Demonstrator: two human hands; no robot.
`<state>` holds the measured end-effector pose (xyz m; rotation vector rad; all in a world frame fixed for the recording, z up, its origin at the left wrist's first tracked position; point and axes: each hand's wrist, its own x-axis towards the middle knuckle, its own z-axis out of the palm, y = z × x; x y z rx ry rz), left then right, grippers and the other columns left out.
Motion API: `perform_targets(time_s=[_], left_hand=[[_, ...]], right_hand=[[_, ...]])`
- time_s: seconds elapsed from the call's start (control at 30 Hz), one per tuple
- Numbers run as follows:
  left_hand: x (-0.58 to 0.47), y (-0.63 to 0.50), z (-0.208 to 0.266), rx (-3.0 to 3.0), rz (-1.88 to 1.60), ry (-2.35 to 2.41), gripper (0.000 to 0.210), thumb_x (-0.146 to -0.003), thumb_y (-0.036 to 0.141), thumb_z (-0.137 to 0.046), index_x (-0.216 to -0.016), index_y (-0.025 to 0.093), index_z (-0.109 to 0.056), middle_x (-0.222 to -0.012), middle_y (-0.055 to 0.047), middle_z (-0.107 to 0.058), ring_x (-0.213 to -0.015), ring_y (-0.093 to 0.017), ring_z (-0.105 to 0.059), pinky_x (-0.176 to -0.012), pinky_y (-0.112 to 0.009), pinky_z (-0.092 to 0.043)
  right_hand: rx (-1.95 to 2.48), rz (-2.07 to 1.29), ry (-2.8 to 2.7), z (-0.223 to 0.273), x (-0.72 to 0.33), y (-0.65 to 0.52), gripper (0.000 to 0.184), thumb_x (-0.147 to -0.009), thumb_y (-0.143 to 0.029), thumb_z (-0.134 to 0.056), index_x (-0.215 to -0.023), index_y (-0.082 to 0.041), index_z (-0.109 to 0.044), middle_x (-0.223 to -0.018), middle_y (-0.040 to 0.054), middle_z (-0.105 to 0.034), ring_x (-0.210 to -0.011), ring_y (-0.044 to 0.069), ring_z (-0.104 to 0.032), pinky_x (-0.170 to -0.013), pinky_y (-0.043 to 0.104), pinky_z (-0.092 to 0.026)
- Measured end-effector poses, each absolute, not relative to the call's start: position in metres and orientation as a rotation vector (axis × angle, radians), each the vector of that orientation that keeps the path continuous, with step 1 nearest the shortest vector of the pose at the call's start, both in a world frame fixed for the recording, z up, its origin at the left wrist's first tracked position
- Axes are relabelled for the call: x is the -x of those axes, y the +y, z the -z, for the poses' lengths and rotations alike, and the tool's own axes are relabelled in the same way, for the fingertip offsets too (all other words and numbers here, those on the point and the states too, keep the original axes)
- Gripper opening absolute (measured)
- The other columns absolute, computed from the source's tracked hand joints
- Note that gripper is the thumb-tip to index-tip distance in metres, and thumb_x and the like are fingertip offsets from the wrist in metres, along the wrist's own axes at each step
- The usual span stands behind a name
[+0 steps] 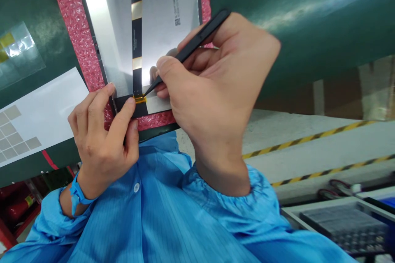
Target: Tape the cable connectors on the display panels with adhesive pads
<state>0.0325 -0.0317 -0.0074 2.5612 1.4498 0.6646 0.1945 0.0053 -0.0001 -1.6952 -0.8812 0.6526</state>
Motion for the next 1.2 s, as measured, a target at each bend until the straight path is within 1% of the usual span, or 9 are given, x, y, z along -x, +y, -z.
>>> perform_targets(time_s=[0.17,0.27,0.4,0.53,0.73,0.87,1.03,1.2], left_hand=[[-0.033,-0.032,0.008,-2.546,-0.650,1.465,0.032,-0.101,0.022,-0.062,-0.130,0.018,-0.075,-0.148,-0.021,-0.068,-0.139,-0.038,-0.062,-0.117,-0.055,-0.043],[-0.034,-0.032,0.008,-2.566,-0.645,1.463,0.032,-0.100,0.022,-0.062,-0.129,0.017,-0.076,-0.146,-0.022,-0.069,-0.137,-0.038,-0.063,-0.116,-0.056,-0.044],[-0.034,-0.031,0.007,-2.591,-0.641,1.462,0.033,-0.099,0.021,-0.064,-0.129,0.015,-0.076,-0.144,-0.023,-0.070,-0.135,-0.039,-0.064,-0.115,-0.058,-0.045],[-0.034,-0.031,0.007,-2.603,-0.627,1.464,0.033,-0.099,0.022,-0.064,-0.129,0.016,-0.076,-0.144,-0.021,-0.070,-0.135,-0.038,-0.064,-0.115,-0.057,-0.045],[-0.033,-0.031,0.008,-2.600,-0.638,1.459,0.033,-0.098,0.021,-0.065,-0.128,0.015,-0.076,-0.143,-0.023,-0.070,-0.134,-0.039,-0.063,-0.115,-0.058,-0.045],[-0.031,-0.031,0.008,-2.621,-0.595,1.462,0.035,-0.100,0.022,-0.063,-0.133,0.020,-0.074,-0.145,-0.021,-0.069,-0.136,-0.038,-0.061,-0.116,-0.060,-0.043],[-0.032,-0.030,0.006,-2.647,-0.447,1.461,0.047,-0.099,0.021,-0.064,-0.145,0.030,-0.068,-0.150,-0.016,-0.065,-0.139,-0.039,-0.057,-0.121,-0.066,-0.037],[-0.033,-0.030,0.006,-2.612,-0.377,1.417,0.054,-0.098,0.022,-0.067,-0.150,0.035,-0.064,-0.156,-0.014,-0.061,-0.141,-0.041,-0.054,-0.123,-0.075,-0.030]], right_hand=[[1.703,-0.646,-0.870,0.000,-0.193,0.005,0.027,-0.081,0.000,-0.078,-0.077,-0.021,-0.063,-0.068,0.0001,-0.070,-0.063,0.026,-0.077,-0.048,0.034,-0.062],[1.690,-0.645,-0.869,0.000,-0.193,0.005,0.027,-0.082,0.000,-0.078,-0.077,-0.021,-0.062,-0.071,0.0010,-0.071,-0.062,0.025,-0.076,-0.048,0.034,-0.062],[1.686,-0.630,-0.865,-0.001,-0.192,0.006,0.028,-0.080,0.000,-0.077,-0.076,-0.022,-0.060,-0.072,-0.0015,-0.070,-0.058,0.021,-0.073,-0.046,0.032,-0.061],[1.694,-0.635,-0.850,-0.001,-0.191,0.007,0.025,-0.080,0.000,-0.076,-0.079,-0.022,-0.063,-0.073,-0.0026,-0.069,-0.062,0.022,-0.075,-0.047,0.033,-0.062],[1.631,-0.634,-0.839,0.006,-0.196,0.004,0.025,-0.080,0.001,-0.075,-0.082,-0.021,-0.064,-0.076,-0.0033,-0.068,-0.069,0.024,-0.078,-0.046,0.033,-0.062],[1.559,-0.685,-0.809,0.010,-0.200,0.003,0.021,-0.080,0.001,-0.071,-0.083,-0.020,-0.066,-0.073,-0.0038,-0.068,-0.069,0.024,-0.079,-0.044,0.031,-0.062],[1.532,-0.770,-0.750,0.009,-0.203,0.007,0.021,-0.079,0.000,-0.070,-0.080,-0.021,-0.069,-0.064,-0.0080,-0.065,-0.064,0.021,-0.077,-0.041,0.026,-0.058],[1.551,-0.749,-0.694,0.010,-0.201,0.010,0.019,-0.075,-0.002,-0.072,-0.074,-0.020,-0.067,-0.063,-0.0037,-0.065,-0.060,0.023,-0.075,-0.039,0.029,-0.056]])
